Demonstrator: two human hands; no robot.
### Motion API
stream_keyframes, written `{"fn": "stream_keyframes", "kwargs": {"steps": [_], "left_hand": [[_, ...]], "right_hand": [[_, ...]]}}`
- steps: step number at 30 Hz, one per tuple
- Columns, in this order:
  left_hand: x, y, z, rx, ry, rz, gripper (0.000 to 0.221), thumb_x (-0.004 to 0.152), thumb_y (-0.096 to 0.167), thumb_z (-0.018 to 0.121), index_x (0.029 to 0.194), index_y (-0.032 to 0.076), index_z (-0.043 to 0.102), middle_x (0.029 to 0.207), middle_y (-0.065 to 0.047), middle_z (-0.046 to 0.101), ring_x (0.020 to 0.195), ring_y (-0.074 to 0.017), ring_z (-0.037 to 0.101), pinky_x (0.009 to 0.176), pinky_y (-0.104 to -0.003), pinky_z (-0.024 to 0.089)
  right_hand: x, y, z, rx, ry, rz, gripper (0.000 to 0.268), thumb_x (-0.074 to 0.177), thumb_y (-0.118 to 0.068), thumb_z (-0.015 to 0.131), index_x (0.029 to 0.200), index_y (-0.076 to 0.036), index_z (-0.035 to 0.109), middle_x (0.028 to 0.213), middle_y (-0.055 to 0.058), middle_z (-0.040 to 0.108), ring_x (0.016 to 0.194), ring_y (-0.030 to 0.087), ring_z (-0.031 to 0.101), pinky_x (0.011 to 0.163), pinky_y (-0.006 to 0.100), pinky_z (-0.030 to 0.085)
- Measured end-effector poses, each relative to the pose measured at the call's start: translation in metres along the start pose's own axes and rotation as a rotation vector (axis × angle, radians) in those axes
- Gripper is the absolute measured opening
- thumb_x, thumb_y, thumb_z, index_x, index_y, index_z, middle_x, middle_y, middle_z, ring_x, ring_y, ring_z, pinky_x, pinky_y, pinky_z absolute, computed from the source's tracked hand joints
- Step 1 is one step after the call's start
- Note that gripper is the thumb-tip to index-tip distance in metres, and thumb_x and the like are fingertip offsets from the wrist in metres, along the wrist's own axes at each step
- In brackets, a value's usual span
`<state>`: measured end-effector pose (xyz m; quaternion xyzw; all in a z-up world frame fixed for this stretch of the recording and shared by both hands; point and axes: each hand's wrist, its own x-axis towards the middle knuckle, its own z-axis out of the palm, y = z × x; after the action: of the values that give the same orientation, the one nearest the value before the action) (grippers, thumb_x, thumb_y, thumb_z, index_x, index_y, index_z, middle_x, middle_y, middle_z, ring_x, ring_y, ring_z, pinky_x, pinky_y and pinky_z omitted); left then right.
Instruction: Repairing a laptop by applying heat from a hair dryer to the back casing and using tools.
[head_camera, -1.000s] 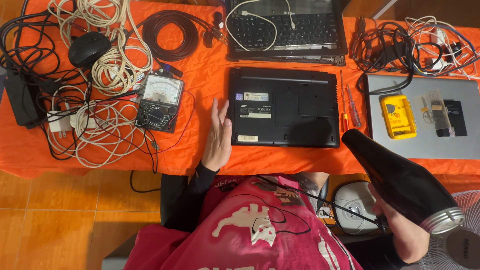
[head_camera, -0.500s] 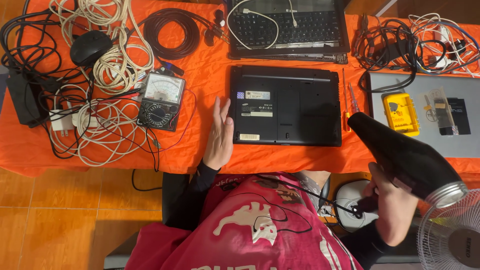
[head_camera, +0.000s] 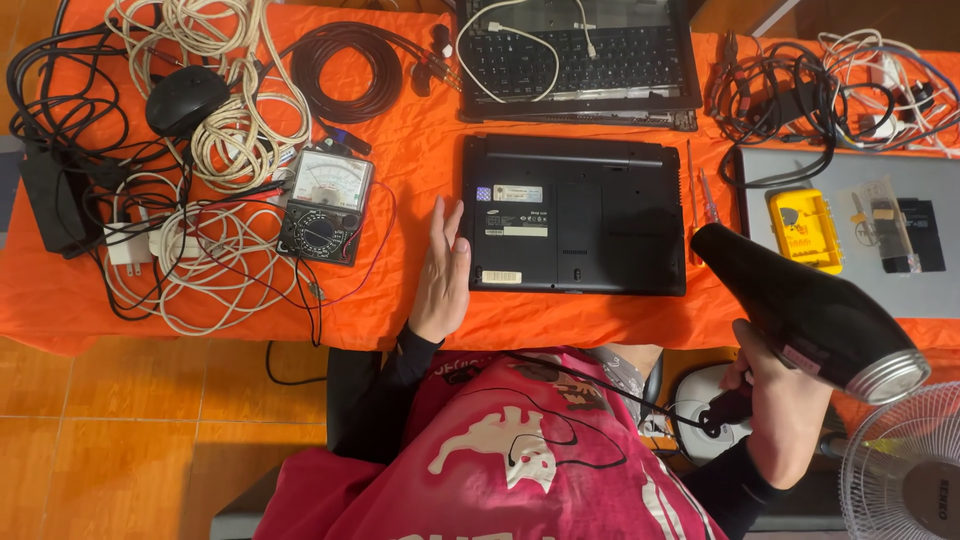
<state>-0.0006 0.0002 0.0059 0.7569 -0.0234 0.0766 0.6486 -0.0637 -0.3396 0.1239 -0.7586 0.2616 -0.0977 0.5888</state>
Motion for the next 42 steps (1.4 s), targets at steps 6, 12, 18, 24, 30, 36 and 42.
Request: {"fn": "stream_keyframes", "kwargs": {"steps": [6, 12, 18, 24, 30, 36, 42], "left_hand": [[0.0, -0.003, 0.0, -0.008, -0.006, 0.027, 0.078, 0.112, 0.054, 0.025, 0.166, 0.003, 0.0, 0.17, -0.022, 0.029, 0.151, -0.0411, 0.041, 0.119, -0.042, 0.036], [0.001, 0.0, 0.002, 0.027, -0.018, -0.001, 0.073, 0.112, 0.05, 0.024, 0.164, 0.002, 0.006, 0.169, -0.021, 0.034, 0.152, -0.0395, 0.039, 0.121, -0.043, 0.034], [0.0, -0.003, 0.002, 0.028, -0.007, 0.038, 0.071, 0.114, 0.046, 0.024, 0.164, 0.001, 0.003, 0.169, -0.022, 0.031, 0.154, -0.0402, 0.035, 0.124, -0.045, 0.028], [0.001, 0.0, 0.001, 0.05, 0.021, 0.01, 0.073, 0.112, 0.049, 0.025, 0.164, 0.001, 0.006, 0.168, -0.021, 0.033, 0.152, -0.039, 0.039, 0.121, -0.043, 0.033], [0.002, 0.003, 0.0, -0.007, 0.007, 0.01, 0.077, 0.111, 0.052, 0.026, 0.164, 0.001, 0.004, 0.169, -0.021, 0.03, 0.152, -0.0392, 0.038, 0.12, -0.042, 0.033], [0.002, 0.008, -0.001, -0.043, -0.01, -0.059, 0.081, 0.108, 0.056, 0.026, 0.164, 0.003, 0.002, 0.169, -0.02, 0.028, 0.147, -0.0386, 0.044, 0.113, -0.041, 0.04], [0.002, 0.005, -0.001, -0.041, -0.01, -0.033, 0.08, 0.109, 0.056, 0.026, 0.164, 0.003, 0.002, 0.169, -0.021, 0.029, 0.149, -0.0396, 0.042, 0.115, -0.042, 0.038]], "right_hand": [[0.0, -0.007, 0.006, -0.115, -0.045, -0.033, 0.008, 0.092, -0.005, 0.069, 0.096, -0.001, 0.063, 0.064, 0.004, 0.053, 0.051, 0.014, 0.052, 0.05, 0.028, 0.037], [0.007, -0.002, 0.005, -0.146, -0.038, -0.095, 0.007, 0.091, -0.006, 0.069, 0.093, -0.002, 0.063, 0.062, 0.003, 0.053, 0.05, 0.013, 0.051, 0.048, 0.028, 0.037], [0.018, -0.013, 0.019, -0.164, -0.035, -0.057, 0.013, 0.093, -0.009, 0.071, 0.088, -0.001, 0.061, 0.061, 0.003, 0.054, 0.046, 0.013, 0.049, 0.043, 0.029, 0.035], [0.034, -0.027, 0.03, -0.21, -0.109, -0.014, 0.007, 0.09, -0.008, 0.071, 0.091, -0.005, 0.064, 0.059, 0.003, 0.054, 0.044, 0.012, 0.048, 0.039, 0.029, 0.035], [0.055, -0.023, 0.031, -0.127, -0.069, -0.2, 0.011, 0.093, -0.008, 0.071, 0.093, -0.007, 0.06, 0.064, -0.001, 0.055, 0.047, 0.01, 0.05, 0.045, 0.026, 0.037], [0.057, -0.033, 0.036, -0.148, -0.14, -0.189, 0.011, 0.096, -0.006, 0.071, 0.093, -0.002, 0.061, 0.064, 0.002, 0.054, 0.05, 0.011, 0.051, 0.048, 0.026, 0.036], [0.063, -0.03, 0.04, -0.086, -0.074, -0.209, 0.011, 0.092, -0.006, 0.071, 0.098, -0.006, 0.062, 0.069, -0.003, 0.057, 0.05, 0.009, 0.05, 0.047, 0.025, 0.038]]}}
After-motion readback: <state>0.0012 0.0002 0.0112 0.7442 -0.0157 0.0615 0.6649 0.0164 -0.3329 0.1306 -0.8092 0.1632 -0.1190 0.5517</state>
